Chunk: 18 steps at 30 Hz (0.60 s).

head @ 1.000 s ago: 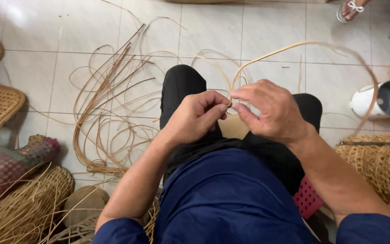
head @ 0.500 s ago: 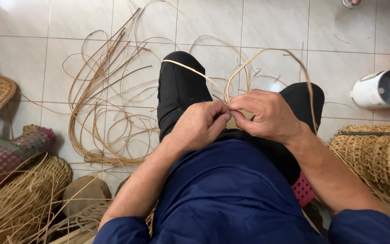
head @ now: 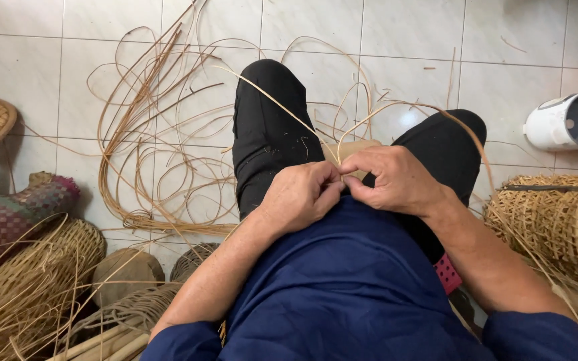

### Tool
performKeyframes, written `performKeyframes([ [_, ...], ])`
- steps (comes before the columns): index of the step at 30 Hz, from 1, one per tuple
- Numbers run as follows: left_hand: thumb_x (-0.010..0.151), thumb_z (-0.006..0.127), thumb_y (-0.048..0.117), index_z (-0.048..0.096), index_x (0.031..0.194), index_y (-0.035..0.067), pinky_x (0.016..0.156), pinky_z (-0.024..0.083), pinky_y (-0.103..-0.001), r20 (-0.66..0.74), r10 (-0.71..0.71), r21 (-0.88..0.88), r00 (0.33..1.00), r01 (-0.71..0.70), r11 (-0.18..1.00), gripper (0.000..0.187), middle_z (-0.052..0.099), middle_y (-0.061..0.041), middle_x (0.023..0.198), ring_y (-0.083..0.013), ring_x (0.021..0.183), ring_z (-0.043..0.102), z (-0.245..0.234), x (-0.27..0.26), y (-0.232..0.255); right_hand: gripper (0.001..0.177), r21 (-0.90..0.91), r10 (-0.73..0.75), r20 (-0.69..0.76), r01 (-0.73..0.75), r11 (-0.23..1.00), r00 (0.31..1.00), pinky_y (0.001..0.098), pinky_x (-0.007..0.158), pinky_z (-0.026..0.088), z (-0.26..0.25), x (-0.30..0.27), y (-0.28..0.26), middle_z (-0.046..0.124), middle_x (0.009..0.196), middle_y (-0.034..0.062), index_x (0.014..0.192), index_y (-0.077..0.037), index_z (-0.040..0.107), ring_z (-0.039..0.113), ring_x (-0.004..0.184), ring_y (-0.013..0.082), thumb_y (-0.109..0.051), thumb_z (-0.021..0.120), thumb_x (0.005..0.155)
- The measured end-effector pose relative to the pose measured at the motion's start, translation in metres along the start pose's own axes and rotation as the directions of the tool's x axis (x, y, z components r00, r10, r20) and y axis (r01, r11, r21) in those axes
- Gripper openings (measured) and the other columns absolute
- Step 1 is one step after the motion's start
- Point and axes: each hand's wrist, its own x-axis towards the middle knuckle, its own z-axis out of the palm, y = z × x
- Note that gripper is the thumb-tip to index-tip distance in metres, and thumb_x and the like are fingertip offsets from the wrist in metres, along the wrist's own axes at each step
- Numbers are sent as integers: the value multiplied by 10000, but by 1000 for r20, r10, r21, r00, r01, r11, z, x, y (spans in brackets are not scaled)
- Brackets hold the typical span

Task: The person is manually splitting long rattan strips into thinner strands using their hands and a small knife.

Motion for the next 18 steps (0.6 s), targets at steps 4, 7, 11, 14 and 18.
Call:
performKeyframes([
  [4,949,652,215,679,891,76,563,550,-402,46,25,16,999,-26,1000,153,628,-124,661,-350,665,697,7,-2,-4,156,24,64,26,-65,998,998,414,716,605,3,-8,-2,793,879,71,971,-163,770,760,869,313,-88,750,836],
  [7,956,656,205,682,905,55,568,551,-410,76,23,-39,997,-21,999,160,641,-146,674,-366,678,701,6,-4,-4,155,33,109,37,-111,993,993,392,692,607,8,-15,3,775,824,90,960,-177,773,763,845,308,-118,763,817],
  [11,950,662,212,676,901,61,568,548,-418,75,4,-84,997,3,996,159,643,-147,672,-363,685,706,10,-6,-13,149,26,115,14,-116,993,993,383,685,604,19,-18,7,770,812,59,954,-186,772,762,833,294,-116,762,822],
  [14,944,679,227,666,887,71,558,543,-415,92,-10,-86,996,17,996,167,635,-138,660,-372,680,700,9,-8,-18,150,42,113,0,-113,993,994,397,676,606,26,-19,7,763,804,74,960,-173,768,754,824,320,-105,751,828],
  [18,926,693,235,665,887,80,565,545,-411,98,-38,-140,994,52,989,162,633,-136,658,-353,682,699,11,-9,-22,189,54,100,-46,-97,994,994,372,662,604,34,-20,8,754,782,76,964,-156,775,755,781,310,-57,740,807],
])
